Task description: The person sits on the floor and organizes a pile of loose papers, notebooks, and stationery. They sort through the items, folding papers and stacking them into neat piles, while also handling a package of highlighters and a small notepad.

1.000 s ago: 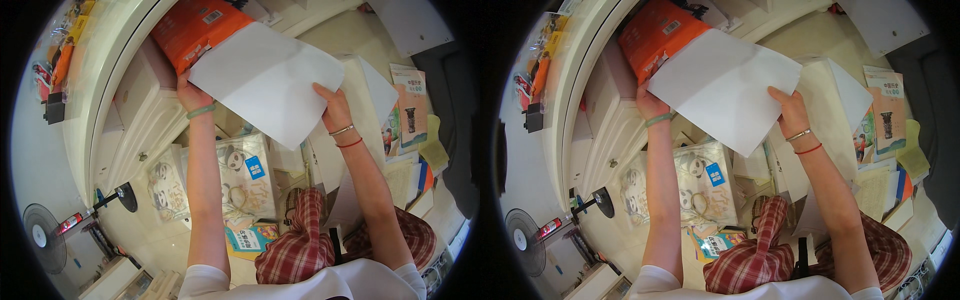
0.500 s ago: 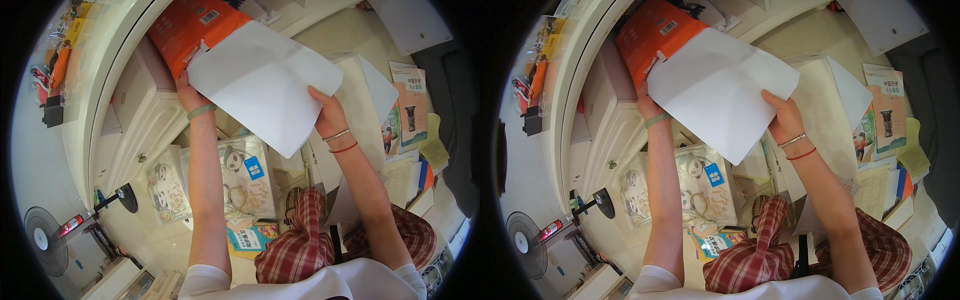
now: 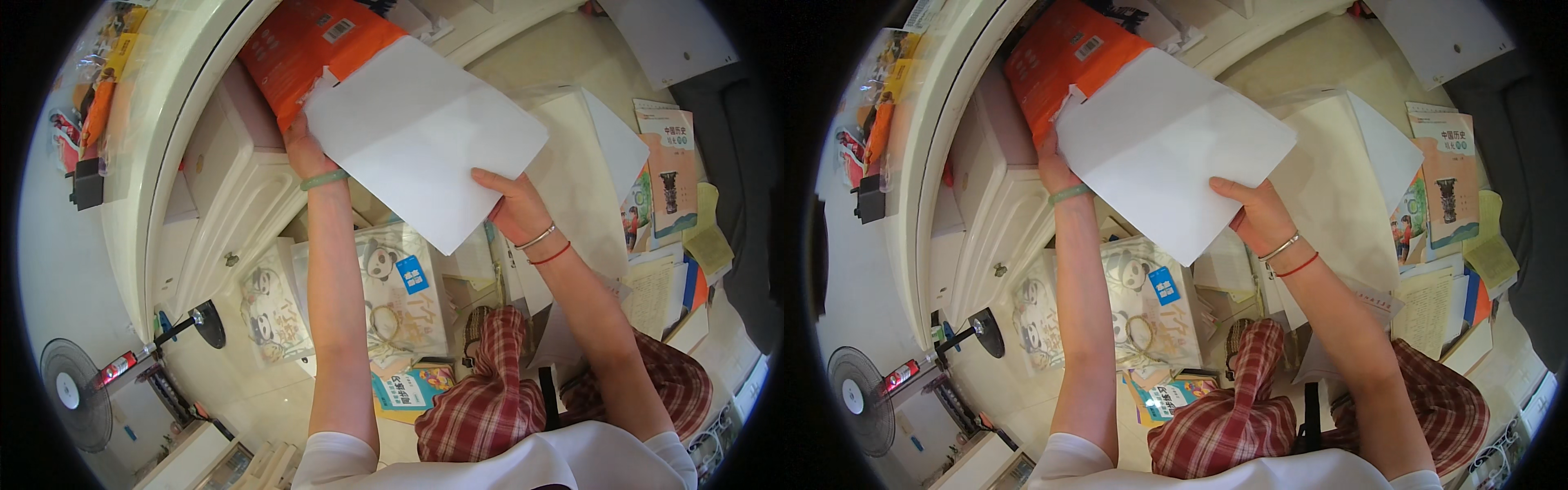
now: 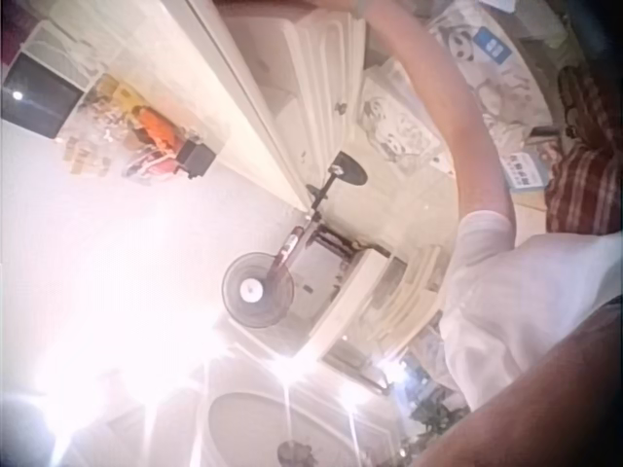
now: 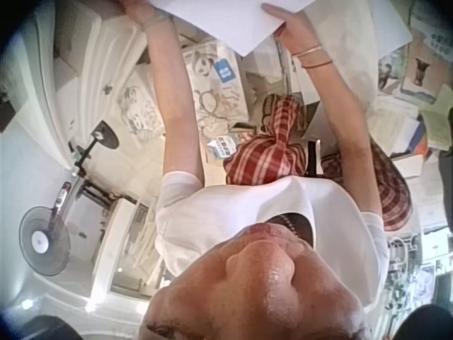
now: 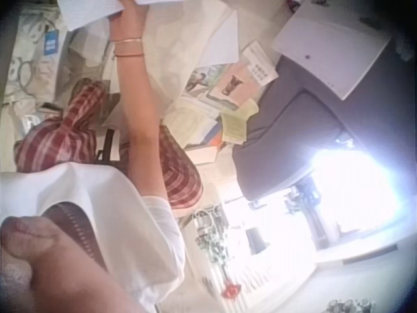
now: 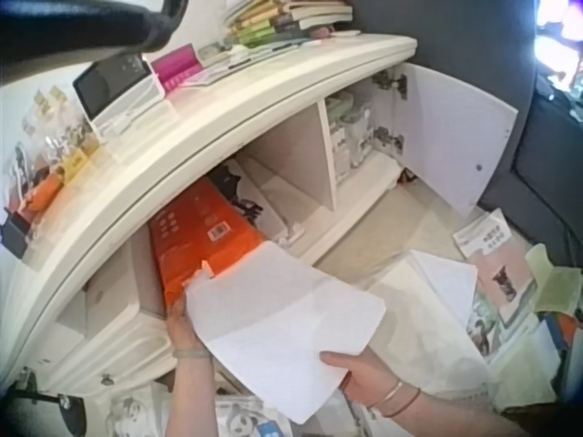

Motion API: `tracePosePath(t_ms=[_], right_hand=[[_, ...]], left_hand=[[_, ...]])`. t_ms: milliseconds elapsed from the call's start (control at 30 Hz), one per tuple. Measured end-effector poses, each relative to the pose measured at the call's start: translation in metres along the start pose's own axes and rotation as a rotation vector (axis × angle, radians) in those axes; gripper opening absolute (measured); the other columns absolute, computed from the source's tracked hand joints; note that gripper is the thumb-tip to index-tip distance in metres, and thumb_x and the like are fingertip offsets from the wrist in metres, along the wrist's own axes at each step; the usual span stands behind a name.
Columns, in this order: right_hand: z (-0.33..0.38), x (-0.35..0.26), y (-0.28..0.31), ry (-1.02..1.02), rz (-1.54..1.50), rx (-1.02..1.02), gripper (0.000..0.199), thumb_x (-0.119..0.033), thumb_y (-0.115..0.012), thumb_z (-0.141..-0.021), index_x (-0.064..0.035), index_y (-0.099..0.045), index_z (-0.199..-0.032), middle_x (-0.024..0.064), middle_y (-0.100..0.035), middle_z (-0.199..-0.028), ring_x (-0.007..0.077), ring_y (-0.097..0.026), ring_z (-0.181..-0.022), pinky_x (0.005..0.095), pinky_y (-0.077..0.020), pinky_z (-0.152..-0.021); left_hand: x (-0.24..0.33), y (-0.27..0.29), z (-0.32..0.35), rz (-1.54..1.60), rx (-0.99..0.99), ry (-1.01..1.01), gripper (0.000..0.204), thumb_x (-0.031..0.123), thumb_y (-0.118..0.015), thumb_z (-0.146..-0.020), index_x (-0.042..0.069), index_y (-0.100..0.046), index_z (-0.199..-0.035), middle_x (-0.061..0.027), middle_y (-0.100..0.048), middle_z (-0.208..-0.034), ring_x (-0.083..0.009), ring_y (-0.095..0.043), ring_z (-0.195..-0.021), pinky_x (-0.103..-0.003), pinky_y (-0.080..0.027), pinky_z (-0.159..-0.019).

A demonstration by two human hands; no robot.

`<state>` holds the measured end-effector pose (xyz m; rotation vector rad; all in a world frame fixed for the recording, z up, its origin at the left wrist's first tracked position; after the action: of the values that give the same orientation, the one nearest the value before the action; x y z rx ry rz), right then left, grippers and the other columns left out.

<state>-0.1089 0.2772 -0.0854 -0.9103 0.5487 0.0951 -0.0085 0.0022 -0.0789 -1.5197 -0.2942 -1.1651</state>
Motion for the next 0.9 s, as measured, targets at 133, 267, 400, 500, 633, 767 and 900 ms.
tracePosePath(t_ms=[133, 267, 400, 500, 633, 767, 900], right_hand=[[-0.002, 0.013, 0.001, 0.024, -0.047, 0.033, 0.047, -0.002, -0.061, -0.084, -0.006, -0.043, -0.127, 0.0058, -0.054, -0.119, 0.0206, -0.054, -0.11, 0.0369, -0.0484, -0.09], [-0.002, 0.023, 0.0, 0.032, -0.091, 0.076, 0.047, -0.001, -0.061, -0.084, -0.0064, -0.043, -0.127, 0.0055, -0.054, -0.118, 0.0204, -0.055, -0.109, 0.0362, -0.0486, -0.089], [0.0, 0.027, -0.003, 0.057, -0.11, 0.123, 0.041, -0.003, -0.062, -0.084, -0.0072, -0.048, -0.123, 0.0061, -0.057, -0.116, 0.0198, -0.058, -0.104, 0.0353, -0.051, -0.085], [0.006, 0.026, -0.014, 0.012, -0.12, 0.092, 0.041, -0.003, -0.06, -0.085, -0.0071, -0.047, -0.124, 0.006, -0.056, -0.117, 0.02, -0.057, -0.106, 0.0356, -0.0501, -0.087], [0.007, 0.028, -0.016, -0.022, -0.174, 0.059, 0.043, -0.003, -0.058, -0.087, -0.0064, -0.044, -0.128, 0.0062, -0.054, -0.12, 0.0207, -0.055, -0.11, 0.0368, -0.0481, -0.092], [0.005, 0.03, -0.013, -0.016, -0.206, 0.043, 0.043, -0.002, -0.057, -0.088, -0.0061, -0.044, -0.128, 0.0067, -0.054, -0.121, 0.0211, -0.055, -0.11, 0.0369, -0.0479, -0.093], [0.004, 0.032, -0.015, -0.017, -0.217, 0.015, 0.043, -0.002, -0.057, -0.088, -0.0061, -0.044, -0.128, 0.0068, -0.054, -0.121, 0.0206, -0.055, -0.11, 0.0368, -0.0483, -0.093]], left_hand=[[0.0, -0.005, 0.003, -0.08, 0.094, -0.028, 0.032, 0.011, -0.041, -0.094, 0.0, -0.047, -0.123, -0.0137, -0.055, -0.12, -0.0268, -0.057, -0.106, -0.041, -0.05, -0.089], [0.003, -0.009, 0.012, -0.149, 0.202, -0.018, 0.035, 0.015, -0.041, -0.095, 0.0, -0.045, -0.126, -0.0149, -0.053, -0.123, -0.0287, -0.056, -0.108, -0.042, -0.049, -0.091], [0.008, -0.029, 0.025, -0.226, 0.323, -0.01, 0.03, 0.008, -0.04, -0.094, 0.005, -0.048, -0.123, -0.0111, -0.053, -0.124, -0.0252, -0.055, -0.11, -0.04, -0.049, -0.091], [0.006, -0.01, 0.017, -0.302, 0.181, -0.172, 0.03, 0.006, -0.041, -0.093, 0.004, -0.049, -0.122, -0.0112, -0.053, -0.123, -0.0234, -0.055, -0.109, -0.038, -0.048, -0.092], [0.006, -0.004, 0.012, -0.31, 0.207, -0.148, 0.031, 0.004, -0.046, -0.091, 0.004, -0.049, -0.122, -0.0108, -0.055, -0.12, -0.0224, -0.057, -0.105, -0.036, -0.048, -0.091], [0.008, -0.011, 0.015, -0.308, 0.214, -0.045, 0.031, 0.007, -0.048, -0.091, 0.003, -0.049, -0.122, -0.0107, -0.057, -0.117, -0.024, -0.059, -0.102, -0.037, -0.05, -0.087], [0.006, 0.0, 0.01, -0.034, 0.109, 0.064, 0.033, 0.008, -0.048, -0.091, 0.004, -0.047, -0.124, -0.0126, -0.056, -0.119, -0.0271, -0.058, -0.104, -0.041, -0.051, -0.087]])
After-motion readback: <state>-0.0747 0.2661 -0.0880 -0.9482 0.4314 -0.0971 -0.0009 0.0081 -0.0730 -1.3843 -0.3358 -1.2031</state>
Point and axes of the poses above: each hand's wrist, its own z-axis away from the middle knuckle, its own y-axis out of the back of the hand, x = y × z, the point moved 2 cm from there along -z, towards the middle knuckle
